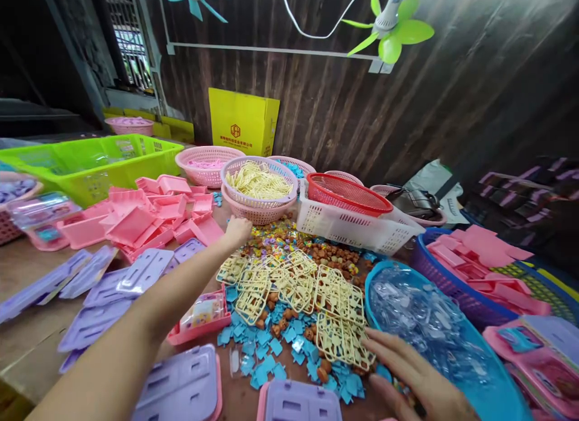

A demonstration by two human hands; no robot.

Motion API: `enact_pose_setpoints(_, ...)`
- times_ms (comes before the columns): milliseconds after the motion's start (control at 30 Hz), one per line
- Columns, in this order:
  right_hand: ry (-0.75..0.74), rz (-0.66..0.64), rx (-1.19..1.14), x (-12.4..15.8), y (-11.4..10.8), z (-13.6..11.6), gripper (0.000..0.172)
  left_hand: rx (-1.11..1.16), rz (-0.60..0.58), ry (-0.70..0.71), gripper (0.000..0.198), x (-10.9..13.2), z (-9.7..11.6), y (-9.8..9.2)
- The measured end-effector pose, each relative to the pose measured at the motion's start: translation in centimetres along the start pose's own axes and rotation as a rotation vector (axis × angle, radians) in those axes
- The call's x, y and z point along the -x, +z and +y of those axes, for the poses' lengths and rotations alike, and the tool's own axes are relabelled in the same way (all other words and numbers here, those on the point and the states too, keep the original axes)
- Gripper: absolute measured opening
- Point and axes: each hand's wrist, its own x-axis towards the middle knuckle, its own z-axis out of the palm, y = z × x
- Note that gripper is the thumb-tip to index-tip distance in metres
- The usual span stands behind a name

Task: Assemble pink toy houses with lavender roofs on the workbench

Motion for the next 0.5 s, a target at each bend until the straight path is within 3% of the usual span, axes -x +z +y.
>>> enact_pose_setpoints(133,0.19,-0.107,0.001,-5.4,0.1,4.6,0.031,0.047,-0.048,0.137,0.024,-0.6,5.3,0.9)
enact_pose_setpoints(200,0.257,-0.21,0.05,-9.2,1.4,6.8,0.032,0.086,-0.08,0.234,0.022,-0.9,8.3,1.4)
enact_pose_setpoints(267,0.415,-0.366,0.143,-13.0,3.2,8.8,0.032,0.129,-0.112,0.327,0.022,-1.5,11.2,2.0)
enact_pose_setpoints(333,0.528,-0.416,0.194,-16.0,4.9,10.7,0.026,0.168,-0.139,0.382,0.025,-2.6,13.6,2.6)
enact_pose_setpoints(400,0.631,-0.453,0.234,-18.1,6.1,12.8,0.022,0.191,-0.162,0.391,0.027,-3.9,15.3,3.3)
enact_pose_setpoints(500,0.727,-0.483,0.272,-19.0,6.3,15.9,0.031,0.202,-0.178,0.399,0.031,-5.3,16.5,4.5)
